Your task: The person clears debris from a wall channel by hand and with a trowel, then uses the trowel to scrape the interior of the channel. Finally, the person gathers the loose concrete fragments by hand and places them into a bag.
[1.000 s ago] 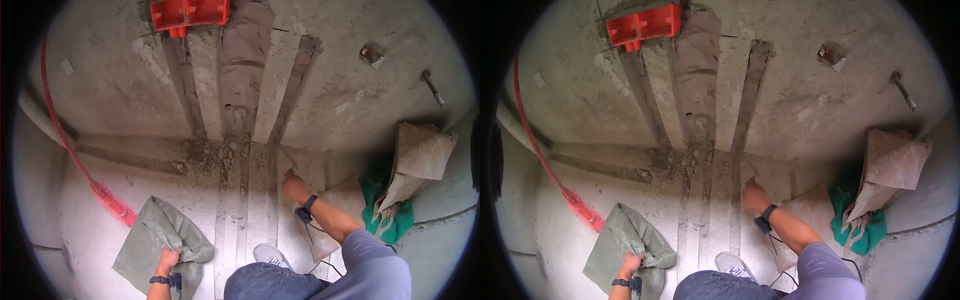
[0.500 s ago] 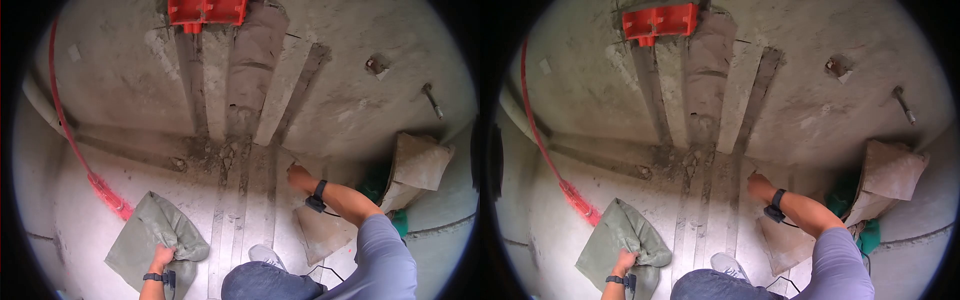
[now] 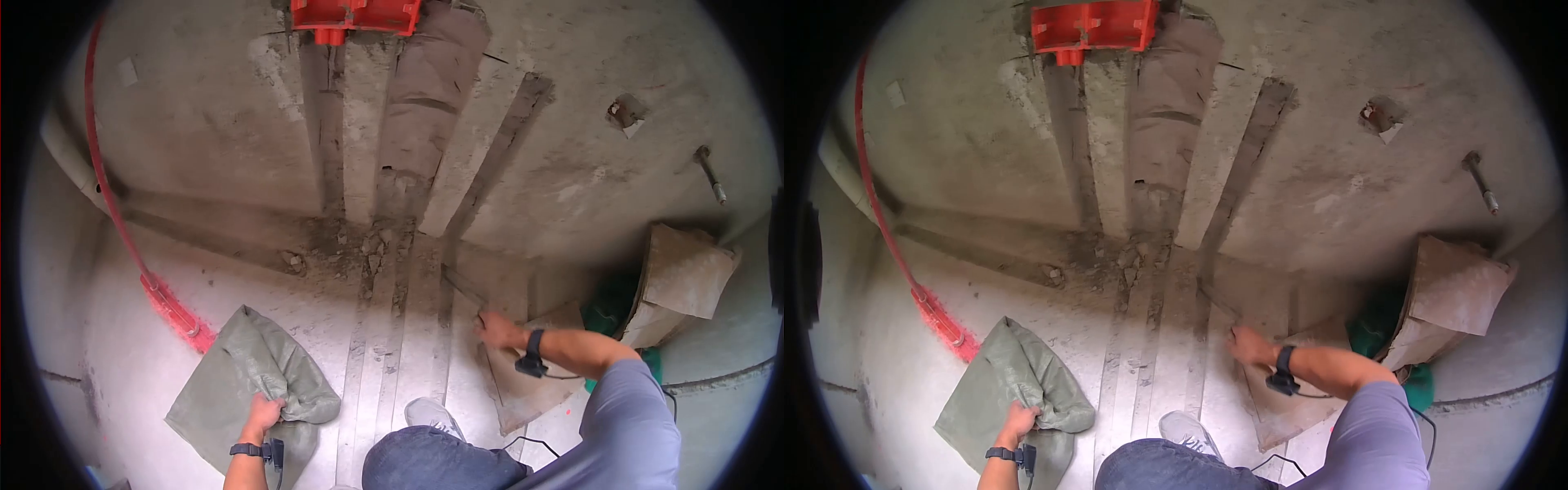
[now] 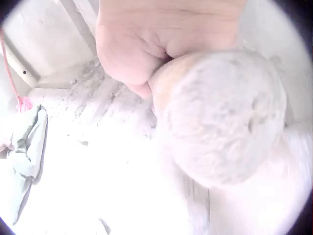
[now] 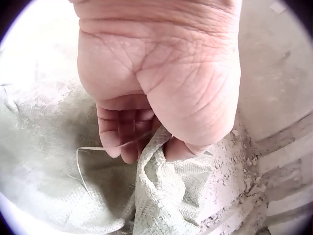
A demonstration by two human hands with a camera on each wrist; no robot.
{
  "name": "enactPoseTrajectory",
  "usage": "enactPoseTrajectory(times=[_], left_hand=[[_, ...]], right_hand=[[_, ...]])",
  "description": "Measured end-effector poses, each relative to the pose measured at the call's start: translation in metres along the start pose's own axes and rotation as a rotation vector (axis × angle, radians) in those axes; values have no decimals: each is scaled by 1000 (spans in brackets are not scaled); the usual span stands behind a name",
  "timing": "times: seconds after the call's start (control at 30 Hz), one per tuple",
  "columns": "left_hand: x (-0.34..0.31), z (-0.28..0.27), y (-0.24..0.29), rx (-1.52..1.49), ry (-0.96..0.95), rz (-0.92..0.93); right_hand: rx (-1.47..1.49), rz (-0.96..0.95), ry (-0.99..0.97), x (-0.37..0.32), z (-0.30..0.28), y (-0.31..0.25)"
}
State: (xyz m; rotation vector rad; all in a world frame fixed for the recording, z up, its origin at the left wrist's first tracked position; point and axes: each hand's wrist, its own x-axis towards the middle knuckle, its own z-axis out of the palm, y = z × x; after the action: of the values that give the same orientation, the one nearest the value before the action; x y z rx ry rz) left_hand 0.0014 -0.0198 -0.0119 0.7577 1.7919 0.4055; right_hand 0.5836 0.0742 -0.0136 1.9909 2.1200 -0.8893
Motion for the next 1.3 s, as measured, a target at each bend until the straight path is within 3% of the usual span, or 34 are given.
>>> enactPoseTrajectory(times=[0.07, 0.13, 0.27, 0.33, 0.37, 0.43, 0.5, 0.57, 0.63, 0.73, 0.87, 0.97, 1.07, 1.23, 1.3], left_hand=[[4, 0, 4, 5, 10, -3], [9, 1, 4, 72, -10, 0], [3, 5, 9, 30, -7, -16], [0, 4, 8, -12, 32, -27], [-1, 4, 6, -47, 62, -35], [-5, 3, 13, -26, 52, -49], [-4, -1, 17, 3, 45, -60], [2, -5, 9, 26, 31, -65], [3, -11, 11, 100, 14, -65], [-5, -21, 15, 219, 19, -86], [-25, -59, -11, 31, -115, -2], [-71, -85, 5, 264, -153, -89], [-93, -94, 4, 120, -76, -61], [-106, -83, 18, 31, -5, -144], [-112, -81, 26, 58, -27, -110]], right_hand=[[124, -3, 84, -28, 19, 6], [494, 169, 223, -48, 38, 17], [497, 373, 338, -67, 62, 47], [162, 429, 236, -68, 59, 55], [172, 433, 235, -64, 49, 50], [-148, 112, 675, -43, 22, 32], [84, 63, 582, 6, 7, 23], [164, -65, 694, 63, 10, 6], [506, -21, 556, 114, -8, -19], [522, 43, 611, 187, 7, -13], [641, 149, 529, 220, 3, -27], [682, 64, 674, 223, -12, -52], [865, 142, 744, 225, -19, -79], [791, 563, 1080, 269, -8, -117], [826, 658, 973, 271, -25, -121]])
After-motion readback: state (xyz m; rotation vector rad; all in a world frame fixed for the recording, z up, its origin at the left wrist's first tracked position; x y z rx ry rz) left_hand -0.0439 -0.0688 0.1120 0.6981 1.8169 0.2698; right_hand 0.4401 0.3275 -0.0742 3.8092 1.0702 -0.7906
